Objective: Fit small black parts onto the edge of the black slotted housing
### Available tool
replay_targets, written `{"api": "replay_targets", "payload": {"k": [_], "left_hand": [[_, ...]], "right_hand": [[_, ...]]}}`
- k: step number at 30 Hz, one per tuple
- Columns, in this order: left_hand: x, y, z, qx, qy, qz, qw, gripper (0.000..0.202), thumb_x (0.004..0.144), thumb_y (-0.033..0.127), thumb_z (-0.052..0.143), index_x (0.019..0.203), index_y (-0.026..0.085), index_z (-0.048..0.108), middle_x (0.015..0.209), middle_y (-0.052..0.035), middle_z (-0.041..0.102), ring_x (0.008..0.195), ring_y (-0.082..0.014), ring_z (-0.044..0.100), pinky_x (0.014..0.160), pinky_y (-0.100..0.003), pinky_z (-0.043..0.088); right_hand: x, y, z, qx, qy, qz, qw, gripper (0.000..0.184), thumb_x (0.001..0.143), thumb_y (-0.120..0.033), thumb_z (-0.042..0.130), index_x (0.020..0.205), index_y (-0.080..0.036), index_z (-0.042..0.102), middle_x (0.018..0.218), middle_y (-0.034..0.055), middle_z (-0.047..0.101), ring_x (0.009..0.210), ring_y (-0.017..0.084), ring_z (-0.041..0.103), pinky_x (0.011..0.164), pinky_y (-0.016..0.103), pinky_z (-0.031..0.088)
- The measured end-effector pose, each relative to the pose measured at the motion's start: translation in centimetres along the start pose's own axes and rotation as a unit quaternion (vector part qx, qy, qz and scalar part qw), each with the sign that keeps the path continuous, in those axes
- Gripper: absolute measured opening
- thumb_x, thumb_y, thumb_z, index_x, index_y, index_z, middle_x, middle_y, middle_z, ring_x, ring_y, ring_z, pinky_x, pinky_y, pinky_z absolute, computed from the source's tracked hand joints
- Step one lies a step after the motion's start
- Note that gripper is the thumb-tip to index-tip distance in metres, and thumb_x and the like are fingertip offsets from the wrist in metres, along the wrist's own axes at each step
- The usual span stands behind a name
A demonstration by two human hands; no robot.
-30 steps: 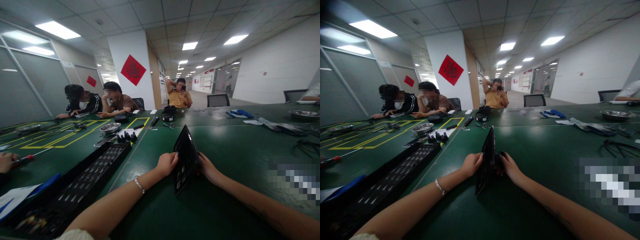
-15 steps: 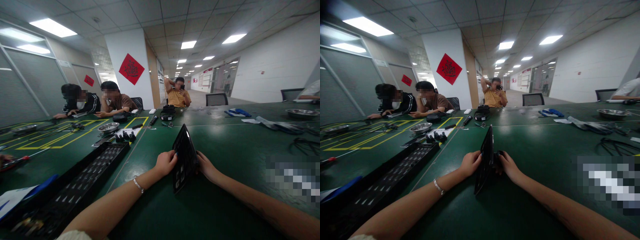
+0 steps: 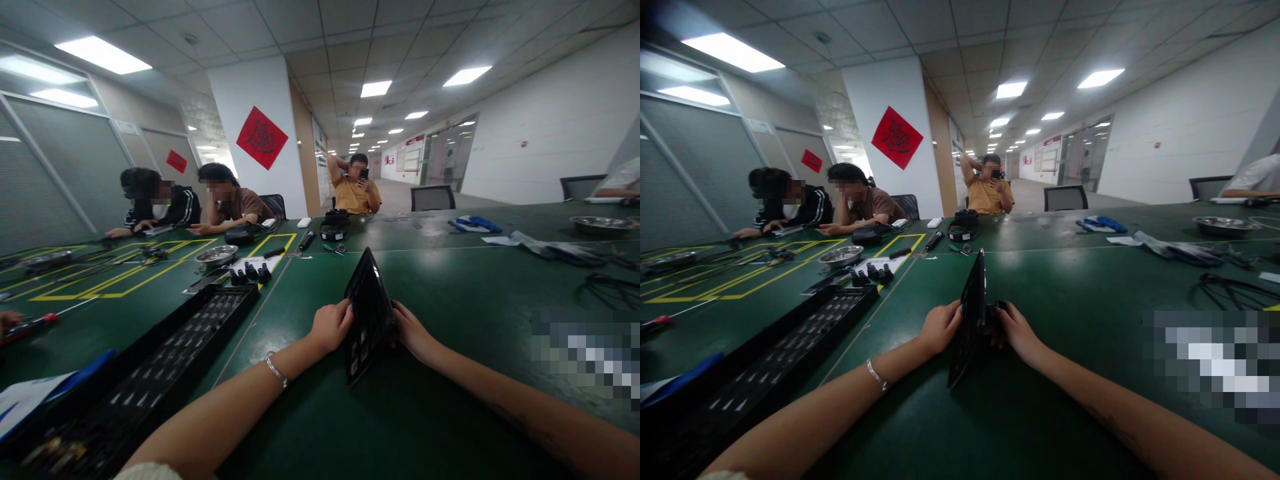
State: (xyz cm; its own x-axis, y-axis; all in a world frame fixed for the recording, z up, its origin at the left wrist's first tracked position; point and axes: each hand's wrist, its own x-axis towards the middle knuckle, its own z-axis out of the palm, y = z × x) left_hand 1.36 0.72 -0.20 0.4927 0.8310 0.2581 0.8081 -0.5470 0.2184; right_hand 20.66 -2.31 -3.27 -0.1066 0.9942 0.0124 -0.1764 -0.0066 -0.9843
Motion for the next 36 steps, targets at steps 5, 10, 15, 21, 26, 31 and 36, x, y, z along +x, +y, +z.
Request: {"api": "replay_targets", "payload": {"k": [5,10,15,21,26,31,36], "left_hand": [[0.04,0.01,0.05,-0.005,-0.008,-0.004,1.000,0.045,0.093,0.038,0.015,0.082,0.019,0.055,0.071,-0.0046,0.060,0.068,-0.0176,0.058,0.060,-0.024,0.033],[0.17,-0.05,0.08,-0.031,-0.006,-0.016,0.999,0.048,0.093,0.040,0.016,0.079,0.018,0.057,0.068,-0.0044,0.059,0.066,-0.0172,0.056,0.058,-0.024,0.031],[0.22,-0.06,0.03,-0.058,0.001,-0.022,0.998,0.051,0.092,0.042,0.018,0.073,0.018,0.058,0.062,-0.0027,0.056,0.059,-0.0155,0.052,0.055,-0.024,0.029],[0.41,-0.29,0.26,-0.097,0.005,-0.036,0.995,0.060,0.091,0.049,0.016,0.063,0.016,0.057,0.055,-0.0012,0.048,0.053,-0.0131,0.046,0.052,-0.023,0.026],[0.54,-0.48,0.49,-0.121,0.002,-0.036,0.992,0.059,0.091,0.048,0.017,0.063,0.015,0.056,0.056,-0.0007,0.047,0.053,-0.0121,0.045,0.051,-0.023,0.027],[0.52,-0.37,0.46,-0.120,-0.002,-0.031,0.992,0.053,0.092,0.041,0.019,0.063,0.014,0.055,0.055,-0.0003,0.045,0.052,-0.0114,0.043,0.052,-0.022,0.028],[0.51,-0.30,0.31,-0.119,-0.011,-0.027,0.992,0.051,0.092,0.039,0.020,0.063,0.015,0.054,0.055,-0.0006,0.046,0.052,-0.0118,0.044,0.052,-0.022,0.028]], "right_hand": [[-0.17,-0.28,0.16,-0.002,-0.002,-0.002,1.000,0.039,0.076,-0.048,0.051,0.100,-0.018,0.045,0.057,-0.0039,0.054,0.042,0.012,0.053,0.037,0.023,0.038],[-0.17,-0.40,0.27,-0.027,-0.003,0.000,1.000,0.039,0.078,-0.047,0.047,0.103,-0.017,0.043,0.059,-0.0018,0.056,0.044,0.013,0.055,0.037,0.022,0.038],[-0.15,-0.33,0.10,-0.031,-0.008,0.006,0.999,0.037,0.081,-0.045,0.045,0.106,-0.018,0.042,0.061,-0.0005,0.057,0.046,0.014,0.057,0.038,0.023,0.040],[-0.12,-0.28,0.15,-0.029,-0.008,0.010,1.000,0.038,0.080,-0.045,0.045,0.106,-0.018,0.041,0.062,-0.0006,0.058,0.046,0.013,0.057,0.038,0.022,0.039],[-0.08,-0.30,0.23,-0.029,-0.005,0.011,1.000,0.039,0.080,-0.045,0.044,0.107,-0.017,0.040,0.060,-0.0010,0.057,0.044,0.013,0.056,0.036,0.022,0.038],[0.01,-0.03,0.00,-0.032,-0.007,0.006,0.999,0.037,0.081,-0.043,0.043,0.108,-0.017,0.040,0.062,-0.0007,0.057,0.046,0.014,0.058,0.037,0.022,0.039],[0.08,0.07,-0.05,-0.032,-0.012,0.004,0.999,0.035,0.082,-0.043,0.042,0.108,-0.018,0.041,0.062,-0.0004,0.058,0.046,0.014,0.057,0.037,0.023,0.040]]}}
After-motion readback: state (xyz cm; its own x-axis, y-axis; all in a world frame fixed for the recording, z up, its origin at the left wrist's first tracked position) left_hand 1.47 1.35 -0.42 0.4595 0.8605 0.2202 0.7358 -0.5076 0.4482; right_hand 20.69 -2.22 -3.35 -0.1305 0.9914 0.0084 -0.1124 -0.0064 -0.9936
